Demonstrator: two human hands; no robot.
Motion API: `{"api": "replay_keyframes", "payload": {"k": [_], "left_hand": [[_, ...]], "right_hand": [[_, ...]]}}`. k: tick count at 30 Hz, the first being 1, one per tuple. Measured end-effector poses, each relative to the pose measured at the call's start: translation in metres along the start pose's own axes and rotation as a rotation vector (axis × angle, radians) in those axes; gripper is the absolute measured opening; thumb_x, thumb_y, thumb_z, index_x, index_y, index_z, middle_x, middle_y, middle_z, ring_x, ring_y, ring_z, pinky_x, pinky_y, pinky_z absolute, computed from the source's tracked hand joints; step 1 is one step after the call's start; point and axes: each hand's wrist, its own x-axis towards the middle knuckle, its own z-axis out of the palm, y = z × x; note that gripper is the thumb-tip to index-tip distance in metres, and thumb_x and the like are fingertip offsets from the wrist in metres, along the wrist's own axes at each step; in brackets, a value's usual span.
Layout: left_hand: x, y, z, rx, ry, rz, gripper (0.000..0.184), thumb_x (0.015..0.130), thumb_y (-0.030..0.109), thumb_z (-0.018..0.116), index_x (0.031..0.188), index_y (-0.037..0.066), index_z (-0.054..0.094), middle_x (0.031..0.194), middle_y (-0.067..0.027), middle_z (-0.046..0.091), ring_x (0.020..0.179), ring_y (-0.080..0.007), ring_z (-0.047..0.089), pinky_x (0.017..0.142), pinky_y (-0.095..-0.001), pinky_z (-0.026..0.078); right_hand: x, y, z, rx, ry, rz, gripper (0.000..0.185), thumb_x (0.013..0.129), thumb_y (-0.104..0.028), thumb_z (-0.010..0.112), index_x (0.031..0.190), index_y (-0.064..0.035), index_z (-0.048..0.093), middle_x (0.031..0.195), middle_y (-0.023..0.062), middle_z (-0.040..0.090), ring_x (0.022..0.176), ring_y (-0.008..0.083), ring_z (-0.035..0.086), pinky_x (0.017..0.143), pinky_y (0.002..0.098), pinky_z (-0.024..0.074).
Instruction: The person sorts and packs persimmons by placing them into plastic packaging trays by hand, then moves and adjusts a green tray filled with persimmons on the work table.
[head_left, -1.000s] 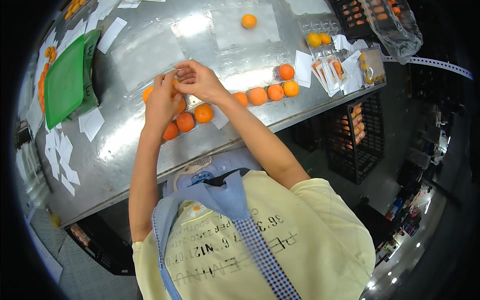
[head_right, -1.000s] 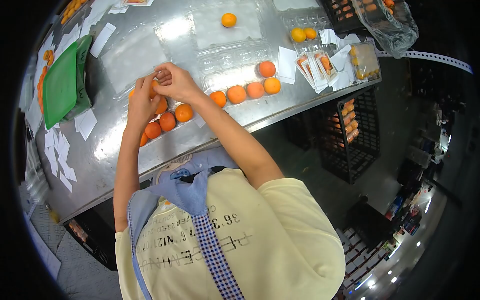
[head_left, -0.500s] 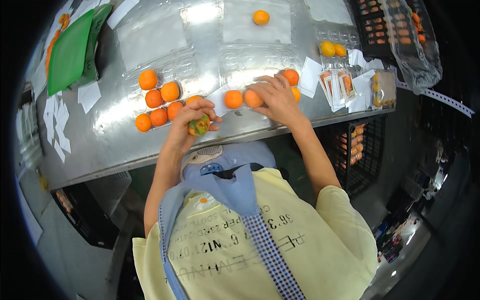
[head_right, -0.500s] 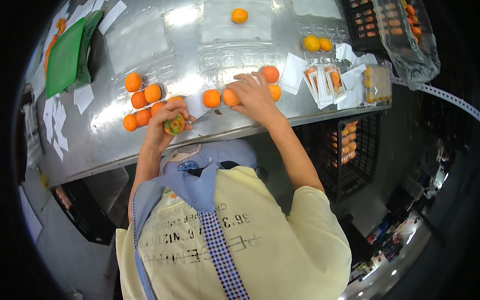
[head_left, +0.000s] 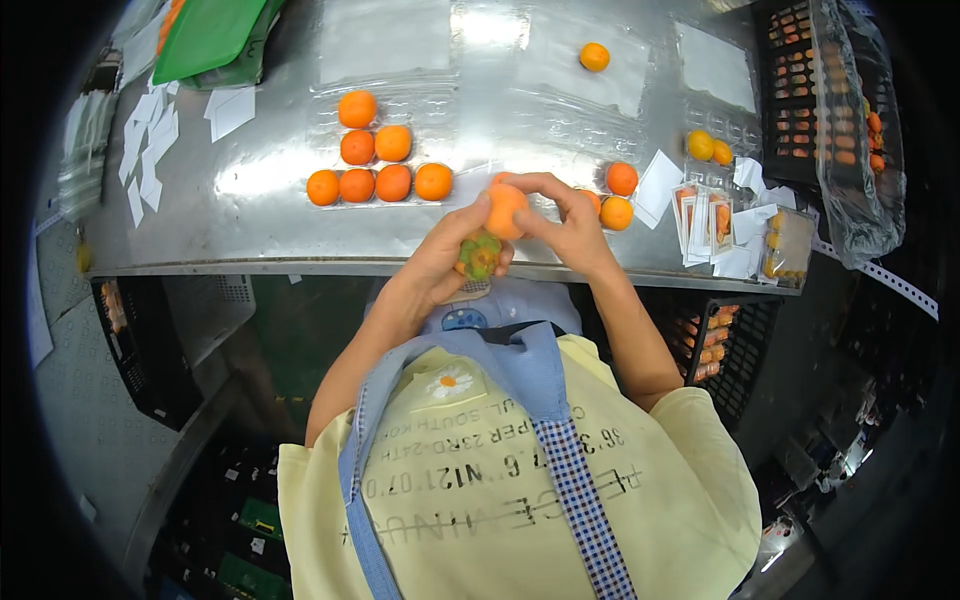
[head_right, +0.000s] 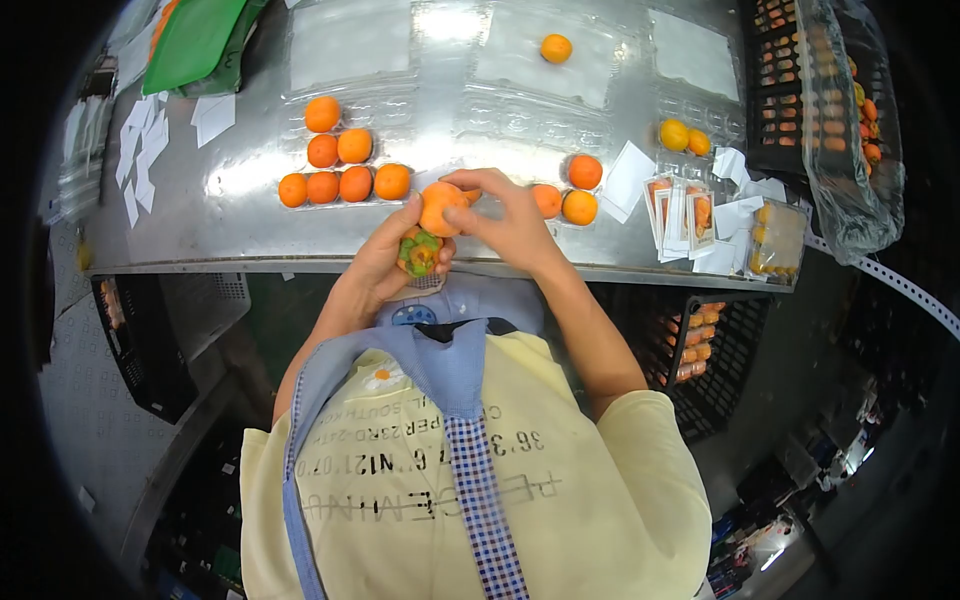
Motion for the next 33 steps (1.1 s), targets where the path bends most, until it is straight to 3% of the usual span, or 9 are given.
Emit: {"api": "replay_keyframes", "payload": {"k": [4, 7, 10, 12, 18, 21, 22, 28, 33], "left_hand": [[-0.014, 0.012, -0.011, -0.109, -0.025, -0.026, 0.051, 0.097, 0.054, 0.039, 0.114, 0.008, 0.053, 0.090, -0.0086, 0.060, 0.069, -0.0145, 0.058, 0.057, -0.0274, 0.049], [-0.020, 0.021, -0.022, -0.139, 0.016, -0.038, 0.049, 0.097, 0.053, 0.039, 0.113, 0.009, 0.053, 0.089, -0.0076, 0.060, 0.068, -0.0145, 0.057, 0.056, -0.0271, 0.048], [-0.026, 0.029, -0.038, -0.091, 0.068, -0.032, 0.049, 0.095, 0.054, 0.043, 0.110, 0.009, 0.055, 0.087, -0.0063, 0.060, 0.066, -0.0136, 0.057, 0.055, -0.0265, 0.048], [-0.030, 0.035, -0.048, -0.027, 0.074, -0.017, 0.051, 0.092, 0.056, 0.049, 0.107, 0.008, 0.056, 0.085, -0.0048, 0.060, 0.065, -0.0117, 0.057, 0.054, -0.0258, 0.048], [-0.050, 0.054, -0.076, -0.107, 0.087, 0.063, 0.047, 0.095, 0.043, 0.050, 0.121, 0.003, 0.052, 0.098, -0.0089, 0.059, 0.088, -0.0191, 0.059, 0.078, -0.0331, 0.050], [-0.063, 0.058, -0.105, -0.206, 0.055, 0.162, 0.046, 0.091, 0.026, 0.052, 0.130, 0.001, 0.046, 0.110, -0.0112, 0.055, 0.105, -0.0239, 0.054, 0.096, -0.0392, 0.043], [-0.067, 0.057, -0.121, -0.264, -0.041, 0.195, 0.051, 0.084, 0.013, 0.055, 0.132, 0.000, 0.044, 0.117, -0.0118, 0.052, 0.113, -0.0275, 0.051, 0.103, -0.0424, 0.038], [-0.090, 0.067, -0.133, -0.078, 0.034, 0.288, 0.052, 0.085, 0.005, 0.059, 0.134, 0.002, 0.042, 0.118, -0.0107, 0.052, 0.113, -0.0240, 0.054, 0.097, -0.0381, 0.044], [-0.091, 0.075, -0.140, -0.053, 0.117, 0.194, 0.054, 0.090, 0.011, 0.061, 0.138, 0.007, 0.039, 0.109, -0.0086, 0.057, 0.095, -0.0177, 0.059, 0.076, -0.0265, 0.049]], "right_hand": [[0.010, 0.004, 0.021, 0.311, -0.049, 0.197, 0.036, 0.088, -0.026, 0.065, 0.114, -0.0011, 0.061, 0.106, 0.0078, 0.062, 0.095, 0.0139, 0.058, 0.085, 0.0295, 0.0459], [0.018, 0.001, 0.032, 0.118, -0.037, 0.273, 0.041, 0.085, -0.026, 0.069, 0.115, -0.0012, 0.061, 0.104, 0.0082, 0.064, 0.095, 0.0147, 0.059, 0.086, 0.0295, 0.0461], [0.022, -0.013, 0.048, -0.136, -0.094, 0.045, 0.043, 0.081, -0.020, 0.071, 0.119, -0.0037, 0.059, 0.108, 0.0047, 0.063, 0.097, 0.0134, 0.058, 0.088, 0.0296, 0.0448], [0.029, -0.016, 0.058, -0.152, -0.112, 0.063, 0.048, 0.078, -0.022, 0.074, 0.119, -0.0039, 0.059, 0.109, 0.0052, 0.063, 0.097, 0.0138, 0.058, 0.088, 0.0297, 0.0450], [0.074, -0.011, 0.073, -0.307, -0.035, 0.039, 0.053, 0.073, -0.026, 0.077, 0.118, -0.0045, 0.061, 0.108, 0.0065, 0.064, 0.095, 0.0157, 0.059, 0.086, 0.0307, 0.0461], [0.119, -0.005, 0.074, -0.491, 0.061, -0.110, 0.052, 0.069, -0.029, 0.078, 0.111, -0.0028, 0.063, 0.101, 0.0118, 0.066, 0.092, 0.0221, 0.063, 0.084, 0.0334, 0.0488], [0.134, -0.003, 0.074, -0.578, 0.059, -0.159, 0.051, 0.069, -0.030, 0.078, 0.110, -0.0034, 0.063, 0.101, 0.0123, 0.066, 0.092, 0.0234, 0.063, 0.083, 0.0342, 0.0490], [0.191, 0.001, 0.074, -0.970, -0.117, -0.288, 0.049, 0.069, -0.031, 0.075, 0.109, -0.0058, 0.064, 0.107, 0.0117, 0.065, 0.099, 0.0284, 0.059, 0.087, 0.0385, 0.0451], [0.206, 0.008, 0.075, -1.062, -0.268, -0.306, 0.045, 0.069, -0.031, 0.073, 0.108, -0.0088, 0.065, 0.108, 0.0086, 0.064, 0.103, 0.0279, 0.056, 0.090, 0.0397, 0.0422]]}}
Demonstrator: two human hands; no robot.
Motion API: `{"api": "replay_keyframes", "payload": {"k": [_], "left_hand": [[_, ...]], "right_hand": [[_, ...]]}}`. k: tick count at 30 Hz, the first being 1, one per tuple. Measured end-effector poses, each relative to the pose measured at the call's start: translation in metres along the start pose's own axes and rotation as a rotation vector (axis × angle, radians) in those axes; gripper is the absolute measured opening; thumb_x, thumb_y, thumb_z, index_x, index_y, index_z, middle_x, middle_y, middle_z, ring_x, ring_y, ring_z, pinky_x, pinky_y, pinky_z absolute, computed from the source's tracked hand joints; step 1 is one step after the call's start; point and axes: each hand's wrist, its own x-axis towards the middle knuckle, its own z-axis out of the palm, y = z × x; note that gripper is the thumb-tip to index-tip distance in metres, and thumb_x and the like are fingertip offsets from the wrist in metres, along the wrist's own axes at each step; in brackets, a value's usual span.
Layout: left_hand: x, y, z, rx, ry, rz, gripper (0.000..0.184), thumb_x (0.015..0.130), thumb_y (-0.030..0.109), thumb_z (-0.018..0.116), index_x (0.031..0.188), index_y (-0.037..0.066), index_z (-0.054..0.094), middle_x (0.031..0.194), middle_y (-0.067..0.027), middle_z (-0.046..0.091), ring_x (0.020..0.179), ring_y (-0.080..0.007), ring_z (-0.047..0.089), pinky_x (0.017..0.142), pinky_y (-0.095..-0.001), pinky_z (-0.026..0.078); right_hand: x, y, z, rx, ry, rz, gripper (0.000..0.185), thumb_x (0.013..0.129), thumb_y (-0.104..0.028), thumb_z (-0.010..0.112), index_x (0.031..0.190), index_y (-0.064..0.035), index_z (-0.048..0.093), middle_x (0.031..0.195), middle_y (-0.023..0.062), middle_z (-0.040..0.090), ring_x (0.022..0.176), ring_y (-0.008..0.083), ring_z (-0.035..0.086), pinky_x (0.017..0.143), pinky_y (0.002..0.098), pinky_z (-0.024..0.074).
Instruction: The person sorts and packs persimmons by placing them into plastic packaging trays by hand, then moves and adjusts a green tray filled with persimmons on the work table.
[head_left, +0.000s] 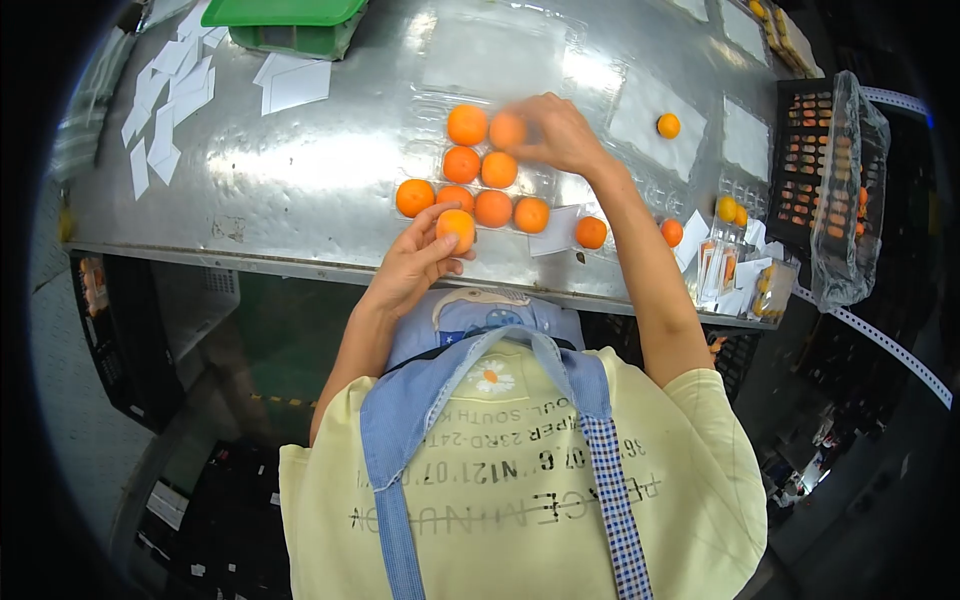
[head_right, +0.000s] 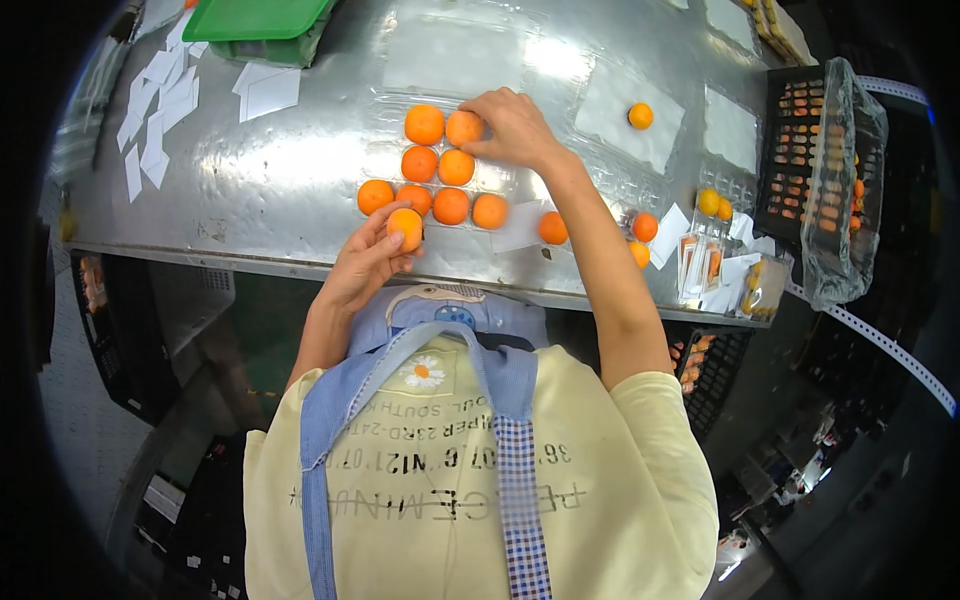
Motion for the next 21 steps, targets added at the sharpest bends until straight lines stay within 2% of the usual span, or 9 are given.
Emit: {"api": "replay_keyframes", "payload": {"k": [4, 6, 9, 12, 15, 18, 21], "left_hand": [[0.005, 0.005, -0.005, 0.039, 0.006, 0.018, 0.053, 0.091, 0.009, 0.060, 0.139, 0.012, 0.039, 0.106, -0.0078, 0.058, 0.088, -0.0142, 0.060, 0.069, -0.0239, 0.047], [0.008, 0.010, -0.001, 0.060, 0.031, 0.069, 0.054, 0.090, 0.008, 0.060, 0.140, 0.010, 0.038, 0.107, -0.0076, 0.058, 0.084, -0.0140, 0.059, 0.069, -0.0241, 0.047], [0.011, 0.016, 0.008, 0.118, 0.080, 0.148, 0.055, 0.090, 0.006, 0.060, 0.140, 0.009, 0.037, 0.107, -0.0080, 0.058, 0.082, -0.0136, 0.058, 0.069, -0.0244, 0.048], [0.016, 0.016, 0.008, 0.217, 0.120, 0.245, 0.054, 0.089, 0.007, 0.061, 0.138, 0.006, 0.039, 0.108, -0.0089, 0.057, 0.083, -0.0130, 0.058, 0.067, -0.0248, 0.048], [0.021, 0.017, 0.005, 0.317, 0.172, 0.290, 0.052, 0.088, 0.009, 0.064, 0.135, 0.003, 0.042, 0.108, -0.0096, 0.057, 0.083, -0.0120, 0.058, 0.066, -0.0248, 0.049], [0.024, 0.020, 0.000, 0.321, 0.158, 0.284, 0.052, 0.086, 0.011, 0.066, 0.131, 0.000, 0.043, 0.107, -0.0094, 0.057, 0.081, -0.0112, 0.057, 0.064, -0.0245, 0.049], [0.024, 0.025, -0.011, 0.313, 0.096, 0.250, 0.052, 0.086, 0.013, 0.067, 0.131, -0.001, 0.044, 0.107, -0.0090, 0.057, 0.080, -0.0109, 0.057, 0.064, -0.0245, 0.048]], "right_hand": [[0.002, 0.004, 0.001, -0.028, -0.017, -0.047, 0.044, 0.072, -0.030, 0.072, 0.110, -0.0086, 0.065, 0.109, 0.0082, 0.064, 0.103, 0.0282, 0.055, 0.090, 0.0393, 0.0426], [0.001, 0.003, 0.001, -0.042, -0.031, -0.033, 0.044, 0.073, -0.029, 0.072, 0.111, -0.0084, 0.065, 0.109, 0.0086, 0.064, 0.103, 0.0278, 0.055, 0.090, 0.0387, 0.0427], [-0.001, -0.007, -0.003, -0.007, 0.078, -0.006, 0.044, 0.073, -0.027, 0.073, 0.112, -0.0083, 0.064, 0.110, 0.0095, 0.064, 0.106, 0.0283, 0.055, 0.091, 0.0379, 0.0438], [-0.006, -0.046, -0.018, 0.336, 0.122, 0.038, 0.044, 0.073, -0.023, 0.074, 0.113, -0.0082, 0.064, 0.112, 0.0102, 0.062, 0.107, 0.0292, 0.055, 0.091, 0.0381, 0.0449], [-0.010, -0.079, -0.028, 0.499, -0.125, -0.114, 0.046, 0.073, -0.020, 0.074, 0.116, -0.0082, 0.062, 0.114, 0.0101, 0.060, 0.107, 0.0290, 0.056, 0.090, 0.0370, 0.0464], [-0.009, -0.091, -0.024, 0.461, -0.137, -0.226, 0.048, 0.072, -0.018, 0.074, 0.118, -0.0092, 0.061, 0.114, 0.0092, 0.059, 0.105, 0.0278, 0.057, 0.088, 0.0362, 0.0474], [-0.003, -0.099, -0.022, 0.498, -0.194, -0.230, 0.048, 0.072, -0.016, 0.073, 0.117, -0.0102, 0.060, 0.110, 0.0092, 0.060, 0.103, 0.0271, 0.058, 0.085, 0.0357, 0.0481]]}}
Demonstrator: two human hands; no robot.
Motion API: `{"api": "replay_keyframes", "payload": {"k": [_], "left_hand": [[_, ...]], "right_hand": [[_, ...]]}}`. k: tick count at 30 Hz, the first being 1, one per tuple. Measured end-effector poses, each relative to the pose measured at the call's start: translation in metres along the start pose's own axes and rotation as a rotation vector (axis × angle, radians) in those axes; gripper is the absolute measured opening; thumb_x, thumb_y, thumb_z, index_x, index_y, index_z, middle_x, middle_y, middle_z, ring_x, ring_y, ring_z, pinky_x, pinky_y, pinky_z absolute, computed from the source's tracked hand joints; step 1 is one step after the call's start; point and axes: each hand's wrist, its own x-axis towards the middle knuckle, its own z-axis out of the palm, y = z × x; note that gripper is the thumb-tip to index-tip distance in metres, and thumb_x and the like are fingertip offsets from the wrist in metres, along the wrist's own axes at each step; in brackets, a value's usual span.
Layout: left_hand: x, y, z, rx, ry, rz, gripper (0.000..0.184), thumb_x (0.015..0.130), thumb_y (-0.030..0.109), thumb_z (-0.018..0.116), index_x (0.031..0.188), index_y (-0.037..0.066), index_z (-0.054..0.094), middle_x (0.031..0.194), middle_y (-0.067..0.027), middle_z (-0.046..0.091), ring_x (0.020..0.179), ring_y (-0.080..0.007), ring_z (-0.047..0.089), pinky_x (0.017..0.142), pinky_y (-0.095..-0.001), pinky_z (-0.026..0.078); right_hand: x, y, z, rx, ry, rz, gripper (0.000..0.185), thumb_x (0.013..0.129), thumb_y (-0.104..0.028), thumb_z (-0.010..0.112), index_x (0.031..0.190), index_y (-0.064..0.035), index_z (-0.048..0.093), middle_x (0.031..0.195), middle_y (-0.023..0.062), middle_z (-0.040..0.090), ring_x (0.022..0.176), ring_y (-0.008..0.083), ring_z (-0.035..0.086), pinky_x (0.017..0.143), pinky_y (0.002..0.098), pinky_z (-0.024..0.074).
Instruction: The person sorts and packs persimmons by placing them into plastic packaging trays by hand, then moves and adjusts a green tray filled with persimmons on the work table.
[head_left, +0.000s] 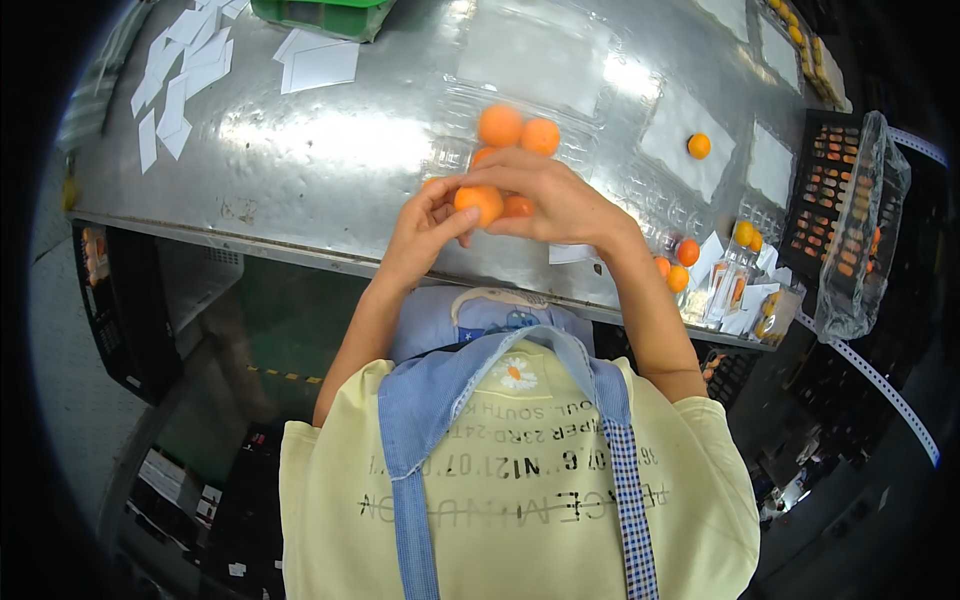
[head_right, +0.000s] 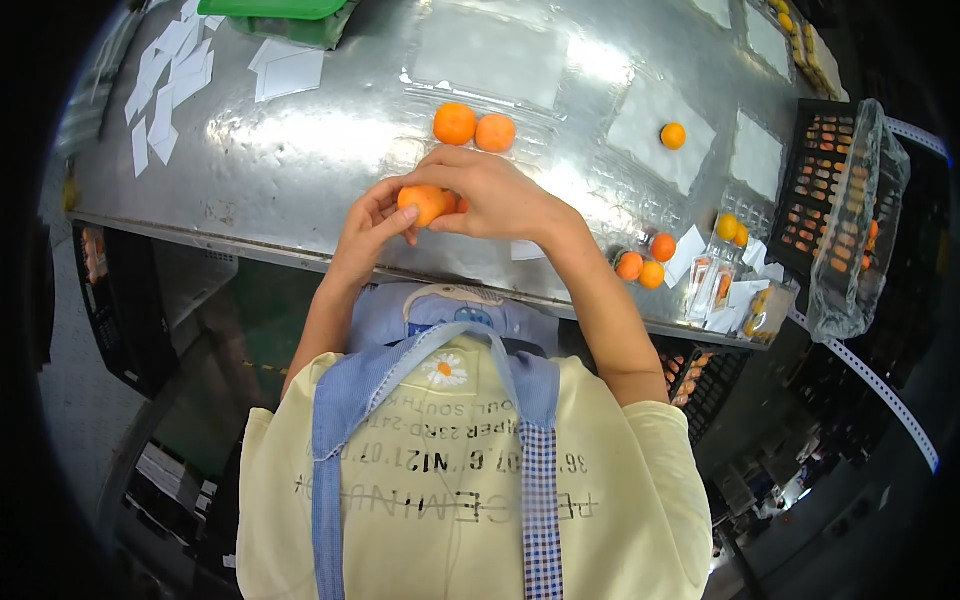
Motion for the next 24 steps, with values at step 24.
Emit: {"api": "replay_keyframes", "payload": {"k": [24], "left_hand": [[0.001, -0.015, -0.048, 0.086, 0.407, 0.035, 0.025, 0.092, 0.014, 0.059, 0.115, 0.003, 0.058, 0.095, -0.0051, 0.062, 0.074, -0.0076, 0.054, 0.066, -0.0220, 0.045]], "right_hand": [[0.080, 0.075, 0.043, -0.622, 0.424, 0.146, 0.036, 0.064, -0.034, 0.076, 0.090, -0.0094, 0.067, 0.084, 0.0073, 0.063, 0.086, 0.0280, 0.055, 0.077, 0.0404, 0.0401]]}}
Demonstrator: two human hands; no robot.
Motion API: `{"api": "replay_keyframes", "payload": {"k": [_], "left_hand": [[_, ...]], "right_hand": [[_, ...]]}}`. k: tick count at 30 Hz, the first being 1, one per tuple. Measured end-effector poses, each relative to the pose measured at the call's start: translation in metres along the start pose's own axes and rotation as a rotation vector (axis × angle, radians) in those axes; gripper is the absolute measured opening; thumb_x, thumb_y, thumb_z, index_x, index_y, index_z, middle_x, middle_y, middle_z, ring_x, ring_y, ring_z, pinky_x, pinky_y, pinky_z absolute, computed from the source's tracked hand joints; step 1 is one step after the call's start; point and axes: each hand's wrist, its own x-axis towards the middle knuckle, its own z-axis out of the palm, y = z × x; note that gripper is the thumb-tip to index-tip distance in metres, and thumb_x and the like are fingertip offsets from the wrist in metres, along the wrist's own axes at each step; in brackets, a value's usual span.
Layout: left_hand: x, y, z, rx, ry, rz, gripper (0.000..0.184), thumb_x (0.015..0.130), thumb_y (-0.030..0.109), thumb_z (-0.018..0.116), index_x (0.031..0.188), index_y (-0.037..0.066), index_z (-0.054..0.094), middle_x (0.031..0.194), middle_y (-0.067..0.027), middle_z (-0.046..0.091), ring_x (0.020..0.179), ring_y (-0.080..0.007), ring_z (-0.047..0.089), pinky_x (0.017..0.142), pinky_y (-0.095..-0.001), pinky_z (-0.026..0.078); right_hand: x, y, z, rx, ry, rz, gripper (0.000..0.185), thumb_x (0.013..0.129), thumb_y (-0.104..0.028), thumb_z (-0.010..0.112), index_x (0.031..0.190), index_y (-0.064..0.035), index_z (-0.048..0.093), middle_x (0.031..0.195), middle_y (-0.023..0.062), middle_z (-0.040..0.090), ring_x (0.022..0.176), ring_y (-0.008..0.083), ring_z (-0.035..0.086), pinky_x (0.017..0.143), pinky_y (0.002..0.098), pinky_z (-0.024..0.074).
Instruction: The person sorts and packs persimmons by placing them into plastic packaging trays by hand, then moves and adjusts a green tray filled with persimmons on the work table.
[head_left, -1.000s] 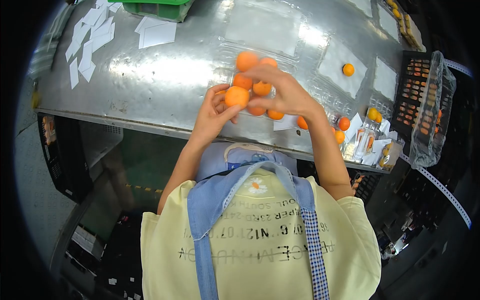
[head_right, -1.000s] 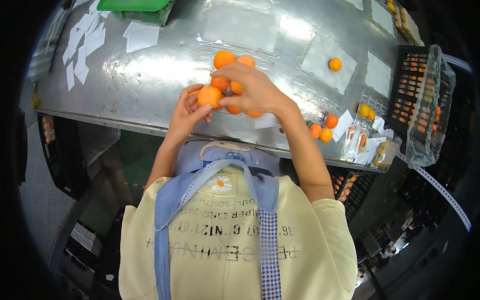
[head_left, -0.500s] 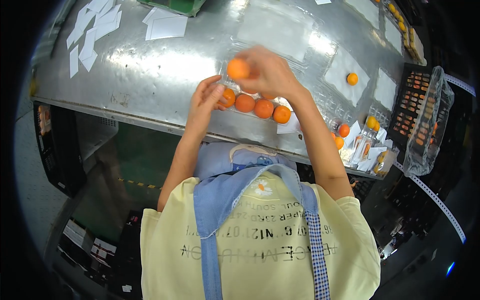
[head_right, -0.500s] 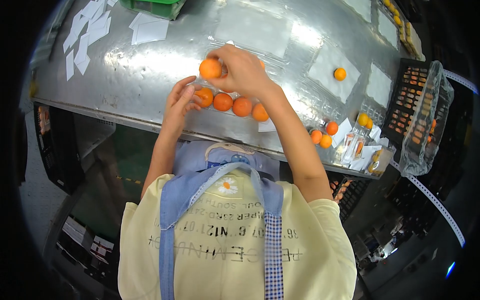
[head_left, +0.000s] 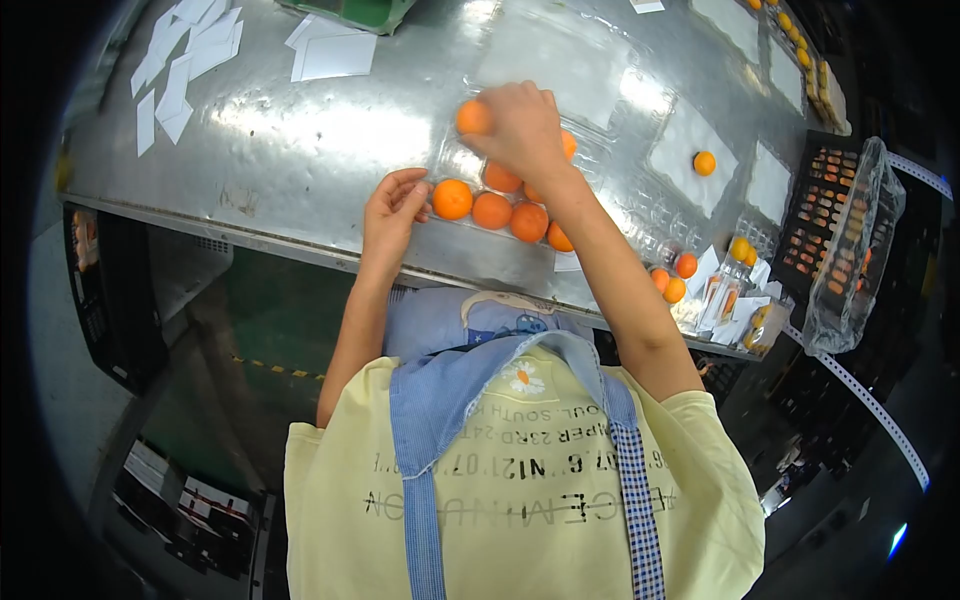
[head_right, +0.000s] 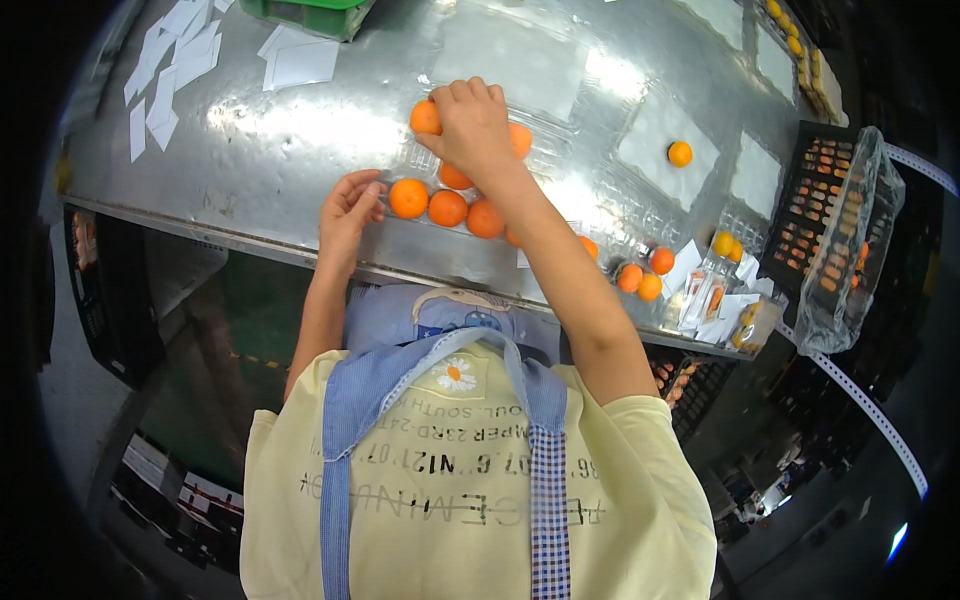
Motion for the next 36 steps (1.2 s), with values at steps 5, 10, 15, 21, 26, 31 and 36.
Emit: {"api": "replay_keyframes", "payload": {"k": [5, 10, 15, 21, 26, 31, 36], "left_hand": [[0.004, -0.005, 0.007, 0.055, 0.006, 0.030, 0.026, 0.092, 0.015, 0.059, 0.116, 0.002, 0.057, 0.093, -0.0040, 0.062, 0.074, -0.0078, 0.055, 0.065, -0.0215, 0.044], [0.004, -0.007, 0.000, 0.079, 0.005, 0.067, 0.026, 0.093, 0.013, 0.058, 0.117, 0.002, 0.057, 0.097, -0.0059, 0.063, 0.075, -0.0074, 0.056, 0.065, -0.0211, 0.045], [0.004, -0.010, -0.001, 0.074, 0.057, 0.092, 0.027, 0.093, 0.012, 0.058, 0.117, 0.001, 0.057, 0.098, -0.0066, 0.062, 0.075, -0.0079, 0.056, 0.065, -0.0210, 0.045], [0.004, -0.005, 0.007, 0.085, 0.118, 0.111, 0.025, 0.091, 0.011, 0.060, 0.115, 0.003, 0.057, 0.098, -0.0050, 0.060, 0.074, -0.0074, 0.055, 0.066, -0.0216, 0.045], [0.001, 0.005, 0.026, 0.128, 0.108, 0.106, 0.025, 0.091, 0.010, 0.060, 0.115, 0.003, 0.057, 0.098, -0.0049, 0.061, 0.075, -0.0076, 0.055, 0.066, -0.0226, 0.045], [-0.003, 0.008, 0.038, 0.148, 0.045, 0.128, 0.024, 0.091, 0.011, 0.060, 0.114, 0.002, 0.058, 0.098, -0.0048, 0.060, 0.076, -0.0079, 0.056, 0.066, -0.0231, 0.046], [-0.009, 0.005, 0.040, 0.155, 0.026, 0.151, 0.023, 0.092, 0.011, 0.060, 0.113, 0.001, 0.058, 0.098, -0.0050, 0.060, 0.076, -0.0080, 0.056, 0.065, -0.0227, 0.046]], "right_hand": [[-0.007, -0.001, -0.011, -0.038, 0.003, 0.017, 0.048, 0.065, -0.032, 0.079, 0.103, -0.0062, 0.063, 0.097, 0.0100, 0.061, 0.092, 0.0274, 0.055, 0.082, 0.0384, 0.0408], [-0.044, 0.016, -0.067, 0.200, 0.169, 0.124, 0.034, 0.074, -0.022, 0.073, 0.103, -0.0068, 0.063, 0.099, 0.0091, 0.061, 0.097, 0.0255, 0.057, 0.085, 0.0377, 0.0419], [-0.149, 0.073, -0.112, 0.119, 0.255, 0.386, 0.026, 0.077, -0.015, 0.070, 0.100, -0.0053, 0.065, 0.093, 0.0111, 0.065, 0.085, 0.0273, 0.061, 0.081, 0.0374, 0.0462], [-0.316, 0.123, -0.165, 0.059, 0.455, 0.918, 0.026, 0.080, -0.016, 0.069, 0.101, -0.0007, 0.065, 0.097, 0.0118, 0.065, 0.080, 0.0246, 0.062, 0.071, 0.0348, 0.0495], [-0.355, 0.132, -0.169, -0.044, 0.369, 0.983, 0.040, 0.078, -0.025, 0.073, 0.107, 0.0005, 0.063, 0.098, 0.0149, 0.065, 0.083, 0.0264, 0.063, 0.074, 0.0365, 0.0497], [-0.318, 0.135, -0.165, -0.214, 0.137, 1.073, 0.053, 0.075, -0.044, 0.072, 0.110, -0.0040, 0.064, 0.099, 0.0155, 0.065, 0.088, 0.0308, 0.064, 0.076, 0.0393, 0.0503], [-0.306, 0.145, -0.161, -0.239, 0.023, 1.203, 0.057, 0.071, -0.048, 0.072, 0.108, -0.0056, 0.065, 0.097, 0.0151, 0.066, 0.090, 0.0311, 0.064, 0.077, 0.0384, 0.0509]]}}
